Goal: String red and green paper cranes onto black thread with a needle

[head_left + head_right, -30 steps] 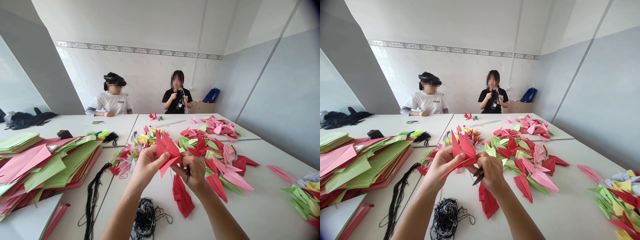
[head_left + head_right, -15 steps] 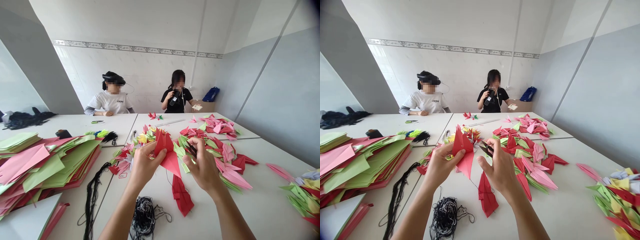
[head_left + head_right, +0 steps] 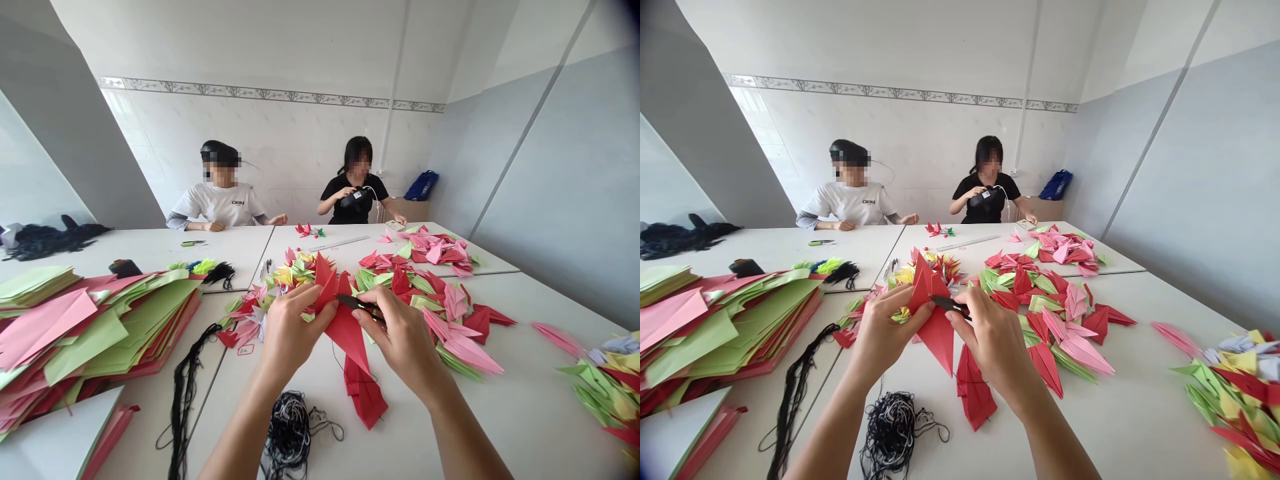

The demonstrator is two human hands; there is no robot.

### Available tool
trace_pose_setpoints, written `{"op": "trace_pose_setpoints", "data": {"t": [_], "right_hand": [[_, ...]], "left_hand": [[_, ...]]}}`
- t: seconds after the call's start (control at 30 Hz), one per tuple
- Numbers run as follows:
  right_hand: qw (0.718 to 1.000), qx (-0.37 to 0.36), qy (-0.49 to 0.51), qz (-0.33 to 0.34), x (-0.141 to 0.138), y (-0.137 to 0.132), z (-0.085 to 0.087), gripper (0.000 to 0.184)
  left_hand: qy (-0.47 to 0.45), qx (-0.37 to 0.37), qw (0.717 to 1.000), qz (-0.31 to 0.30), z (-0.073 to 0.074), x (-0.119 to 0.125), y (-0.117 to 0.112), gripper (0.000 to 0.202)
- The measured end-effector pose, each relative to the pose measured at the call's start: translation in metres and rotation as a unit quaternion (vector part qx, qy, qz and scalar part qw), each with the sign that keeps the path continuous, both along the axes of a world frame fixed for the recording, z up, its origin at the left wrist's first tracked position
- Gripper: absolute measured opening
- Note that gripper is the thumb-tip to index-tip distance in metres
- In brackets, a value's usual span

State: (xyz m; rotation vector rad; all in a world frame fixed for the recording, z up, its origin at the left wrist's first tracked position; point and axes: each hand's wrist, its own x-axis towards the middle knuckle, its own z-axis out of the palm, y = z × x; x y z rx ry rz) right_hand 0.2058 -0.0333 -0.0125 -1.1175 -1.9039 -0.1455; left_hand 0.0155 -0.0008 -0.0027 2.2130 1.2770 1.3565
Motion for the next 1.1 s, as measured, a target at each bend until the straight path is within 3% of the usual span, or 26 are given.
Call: {"op": "trace_pose_setpoints", "data": {"t": [0.33,0.43,0.53,0.63,0.73,0.87,0.97,1.1], "right_hand": [[0.999,0.048,0.009,0.01,-0.001,0.005,-0.006,0.007],[0.993,0.074,0.091,0.019,0.0,0.005,-0.008,0.007],[0.979,0.048,0.193,0.05,-0.001,0.004,-0.008,0.018],[0.975,-0.006,0.201,0.092,-0.004,0.003,-0.007,0.018],[0.981,-0.015,0.167,0.098,-0.008,0.007,-0.007,0.005],[0.978,-0.018,0.164,0.129,-0.012,0.014,-0.009,0.016],[0.957,-0.03,0.245,0.155,-0.012,0.018,-0.011,0.018],[0.884,-0.044,0.44,0.151,0.001,0.018,-0.006,0.019]], "left_hand": [[0.023,0.037,0.999,0.014,-0.002,0.0,-0.001,0.037],[0.035,0.024,0.999,0.016,-0.003,-0.001,0.001,0.036],[0.05,0.031,0.998,0.021,-0.004,-0.001,0.003,0.038],[0.059,0.049,0.997,-0.004,-0.006,0.003,0.003,0.039],[0.071,0.053,0.995,-0.054,-0.006,0.007,0.002,0.032],[0.079,0.046,0.992,-0.085,-0.006,0.009,0.001,0.026],[0.082,0.037,0.993,-0.075,-0.007,0.008,0.004,0.032],[0.112,-0.017,0.992,-0.06,-0.01,0.003,0.011,0.038]]}}
